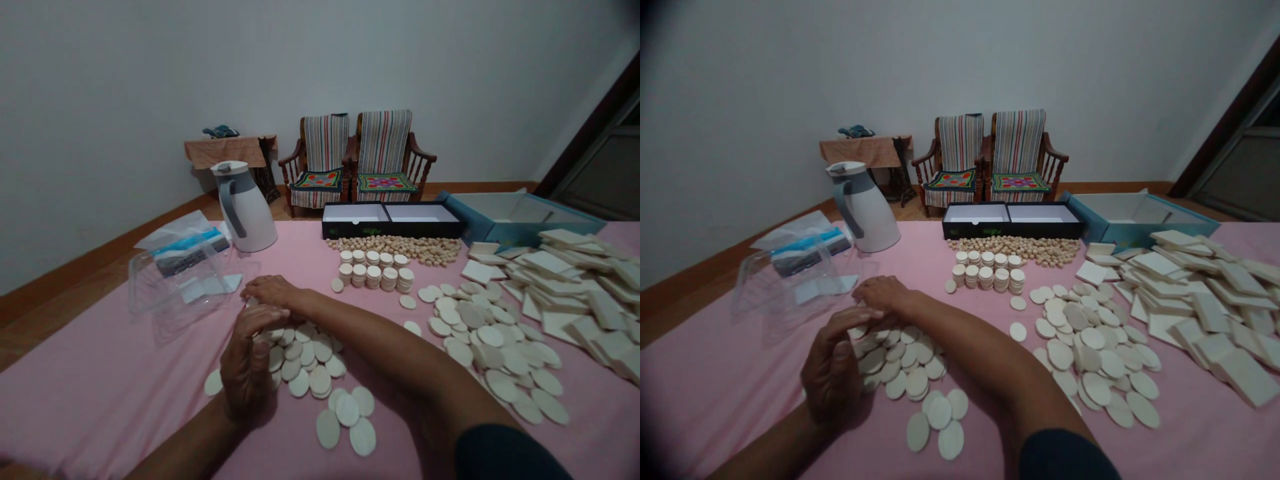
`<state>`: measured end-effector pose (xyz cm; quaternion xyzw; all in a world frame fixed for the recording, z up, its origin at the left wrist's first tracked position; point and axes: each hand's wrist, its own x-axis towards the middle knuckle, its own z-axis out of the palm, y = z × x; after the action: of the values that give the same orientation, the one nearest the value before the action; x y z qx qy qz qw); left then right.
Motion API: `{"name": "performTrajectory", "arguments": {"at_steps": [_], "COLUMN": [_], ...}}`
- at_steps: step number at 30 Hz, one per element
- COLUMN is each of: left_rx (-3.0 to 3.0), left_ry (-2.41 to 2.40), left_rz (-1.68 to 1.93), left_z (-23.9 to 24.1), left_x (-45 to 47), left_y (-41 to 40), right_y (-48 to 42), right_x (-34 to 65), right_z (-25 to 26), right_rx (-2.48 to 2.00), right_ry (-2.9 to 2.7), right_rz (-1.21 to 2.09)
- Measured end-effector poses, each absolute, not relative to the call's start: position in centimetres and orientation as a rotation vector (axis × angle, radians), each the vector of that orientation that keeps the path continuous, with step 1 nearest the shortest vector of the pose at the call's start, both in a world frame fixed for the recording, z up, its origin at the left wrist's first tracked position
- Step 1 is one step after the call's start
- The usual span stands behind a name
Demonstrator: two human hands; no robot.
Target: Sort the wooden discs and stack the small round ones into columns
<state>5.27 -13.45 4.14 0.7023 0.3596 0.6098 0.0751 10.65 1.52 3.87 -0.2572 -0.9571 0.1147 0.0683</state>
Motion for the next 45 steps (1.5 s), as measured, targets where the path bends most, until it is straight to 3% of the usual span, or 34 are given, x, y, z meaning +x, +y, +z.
{"name": "performTrajectory", "arguments": {"at_steps": [13, 24, 28, 34, 41, 45], "left_rx": [2.059, 2.030, 1.961, 1.935, 1.975, 2.127], "left_ry": [1.231, 1.601, 1.723, 1.829, 1.838, 1.936], "left_rz": [1.879, 1.521, 1.577, 1.759, 1.406, 0.999], "left_z": [4.6, 4.3, 4.0, 3.9, 3.7, 3.5], "left_x": [5.8, 4.9, 3.4, 1.5, 1.6, 1.4], "left_y": [-12.7, -11.3, -9.4, -7.7, -7.7, -7.5], "right_y": [-2.2, -6.2, -6.7, -5.3, -4.0, -4.4], "right_x": [15.5, 24.9, 25.7, 21.7, 16.4, 16.5], "right_z": [5.3, 7.4, 8.7, 7.5, 5.7, 5.7], "right_rx": [-0.886, -1.225, -1.314, -0.967, -0.782, -0.773], "right_ry": [-2.890, -2.943, -2.897, -2.742, -2.846, -2.844], "right_rz": [0.052, -0.051, -0.031, 0.245, 0.327, 0.227]}}
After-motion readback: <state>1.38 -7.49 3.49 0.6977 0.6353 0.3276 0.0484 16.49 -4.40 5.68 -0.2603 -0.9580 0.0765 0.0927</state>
